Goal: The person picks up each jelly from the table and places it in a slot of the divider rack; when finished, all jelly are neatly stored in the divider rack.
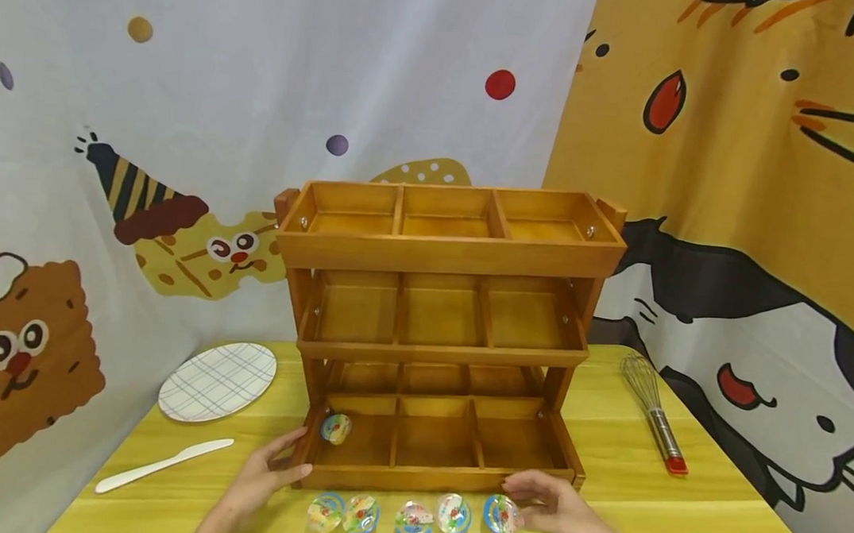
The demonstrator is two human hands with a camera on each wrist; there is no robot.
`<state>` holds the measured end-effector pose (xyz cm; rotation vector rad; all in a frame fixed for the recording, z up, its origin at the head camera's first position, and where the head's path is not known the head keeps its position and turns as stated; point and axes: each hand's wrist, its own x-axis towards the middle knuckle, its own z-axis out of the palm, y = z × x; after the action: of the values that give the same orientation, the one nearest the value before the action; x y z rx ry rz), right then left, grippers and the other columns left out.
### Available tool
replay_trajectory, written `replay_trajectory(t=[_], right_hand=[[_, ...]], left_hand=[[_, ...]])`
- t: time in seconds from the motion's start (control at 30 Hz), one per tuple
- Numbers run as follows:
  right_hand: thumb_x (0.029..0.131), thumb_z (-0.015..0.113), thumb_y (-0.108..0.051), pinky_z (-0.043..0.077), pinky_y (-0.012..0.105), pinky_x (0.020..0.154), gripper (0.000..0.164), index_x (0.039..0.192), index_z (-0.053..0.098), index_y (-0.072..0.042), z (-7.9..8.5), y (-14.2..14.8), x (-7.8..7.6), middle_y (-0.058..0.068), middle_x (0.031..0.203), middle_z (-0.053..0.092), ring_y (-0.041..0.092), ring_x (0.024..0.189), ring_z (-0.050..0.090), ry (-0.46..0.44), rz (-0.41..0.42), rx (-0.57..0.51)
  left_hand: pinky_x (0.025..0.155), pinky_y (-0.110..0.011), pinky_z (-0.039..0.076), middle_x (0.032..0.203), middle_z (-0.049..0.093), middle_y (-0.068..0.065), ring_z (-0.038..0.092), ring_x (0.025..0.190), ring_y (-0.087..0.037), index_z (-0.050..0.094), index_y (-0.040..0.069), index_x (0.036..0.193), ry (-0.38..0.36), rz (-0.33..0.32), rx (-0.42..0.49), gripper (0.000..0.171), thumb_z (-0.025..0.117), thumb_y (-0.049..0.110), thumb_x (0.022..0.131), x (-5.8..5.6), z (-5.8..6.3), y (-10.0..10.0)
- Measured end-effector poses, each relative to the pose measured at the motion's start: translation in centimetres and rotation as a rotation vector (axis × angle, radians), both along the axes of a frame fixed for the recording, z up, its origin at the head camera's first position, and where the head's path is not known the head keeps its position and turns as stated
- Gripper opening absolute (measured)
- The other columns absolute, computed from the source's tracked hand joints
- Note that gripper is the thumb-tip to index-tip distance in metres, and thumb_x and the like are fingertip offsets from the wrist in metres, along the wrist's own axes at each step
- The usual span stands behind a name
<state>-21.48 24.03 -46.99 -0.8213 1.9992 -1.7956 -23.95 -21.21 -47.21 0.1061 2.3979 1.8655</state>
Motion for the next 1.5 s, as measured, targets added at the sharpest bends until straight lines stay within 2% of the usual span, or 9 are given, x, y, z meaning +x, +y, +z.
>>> replay_trajectory(t=[0.13,0.4,0.6,0.77,0.87,1.1,1.23,1.37,1.5], right_hand=[[0.084,0.054,0.000,0.047,0.021,0.086,0.050,0.127,0.032,0.012,-1.1,-0.8,0.0,0.000,0.118,0.055,0.006,0.103,0.054,-0.109,0.036,-0.024],[0.080,0.059,0.000,0.050,0.021,0.076,0.052,0.124,0.035,0.014,-1.9,-1.3,0.1,0.000,0.107,0.059,0.005,0.091,0.057,-0.078,0.026,-0.020],[0.080,0.057,0.002,0.049,0.021,0.077,0.052,0.124,0.033,0.016,-2.1,-1.2,0.3,-0.002,0.108,0.059,0.005,0.092,0.057,-0.080,0.041,-0.037],[0.078,0.061,-0.002,0.050,0.019,0.072,0.053,0.122,0.037,0.016,-2.0,-1.2,0.1,-0.002,0.108,0.059,0.001,0.086,0.056,-0.004,0.020,-0.009],[0.078,0.062,-0.003,0.051,0.021,0.070,0.051,0.120,0.040,0.015,-1.9,-1.1,0.0,0.005,0.108,0.060,0.003,0.084,0.056,0.037,0.009,0.012],[0.079,0.062,-0.004,0.053,0.024,0.073,0.049,0.120,0.043,0.012,-2.1,-1.1,0.1,0.019,0.105,0.059,0.007,0.088,0.060,0.050,-0.001,0.027],[0.077,0.066,-0.008,0.053,0.024,0.070,0.047,0.117,0.048,0.009,-1.9,-1.1,0.3,0.017,0.102,0.062,0.006,0.085,0.060,0.135,-0.082,0.091],[0.075,0.069,-0.012,0.052,0.021,0.070,0.043,0.112,0.053,0.005,-0.7,-1.1,0.5,0.017,0.102,0.062,0.003,0.082,0.059,0.268,-0.198,0.165],[0.077,0.067,-0.010,0.052,0.021,0.073,0.042,0.114,0.052,0.006,1.4,-1.4,0.0,0.023,0.104,0.060,0.005,0.083,0.061,0.325,-0.222,0.150]], left_hand=[[0.086,-0.053,0.045,0.142,0.024,-0.026,0.038,0.119,-0.048,0.035,0.008,0.135,0.008,0.014,-0.003,0.064,0.065,0.017,0.079,-0.1,-0.2,-0.2],[0.084,-0.052,0.047,0.142,0.025,-0.026,0.037,0.117,-0.050,0.035,0.008,0.135,0.013,0.006,-0.026,0.063,0.064,0.019,0.080,-0.1,0.0,0.0],[0.084,-0.053,0.046,0.142,0.024,-0.027,0.036,0.118,-0.051,0.035,0.008,0.135,0.005,0.001,-0.032,0.062,0.063,0.019,0.081,0.1,0.0,0.1],[0.084,-0.055,0.045,0.142,0.023,-0.026,0.033,0.119,-0.053,0.035,0.010,0.135,-0.008,0.008,-0.020,0.064,0.064,0.021,0.080,-0.2,-0.4,0.1],[0.085,-0.056,0.044,0.142,0.022,-0.026,0.032,0.119,-0.054,0.034,0.010,0.135,-0.012,0.010,-0.011,0.064,0.064,0.021,0.080,-0.2,-0.5,0.1],[0.086,-0.055,0.044,0.143,0.021,-0.027,0.031,0.120,-0.053,0.033,0.009,0.136,-0.013,0.005,-0.015,0.064,0.063,0.019,0.080,0.0,-0.3,0.2],[0.086,-0.053,0.045,0.142,0.022,-0.027,0.033,0.119,-0.052,0.034,0.008,0.135,-0.005,0.012,-0.001,0.064,0.064,0.018,0.079,0.0,-0.2,0.3],[0.085,-0.052,0.046,0.142,0.022,-0.027,0.034,0.118,-0.052,0.035,0.008,0.135,0.010,0.006,0.014,0.064,0.065,0.017,0.079,0.1,-0.2,0.4],[0.085,-0.054,0.045,0.142,0.022,-0.027,0.034,0.118,-0.053,0.035,0.007,0.135,0.017,0.002,0.006,0.063,0.064,0.016,0.079,0.1,-0.2,0.3]])
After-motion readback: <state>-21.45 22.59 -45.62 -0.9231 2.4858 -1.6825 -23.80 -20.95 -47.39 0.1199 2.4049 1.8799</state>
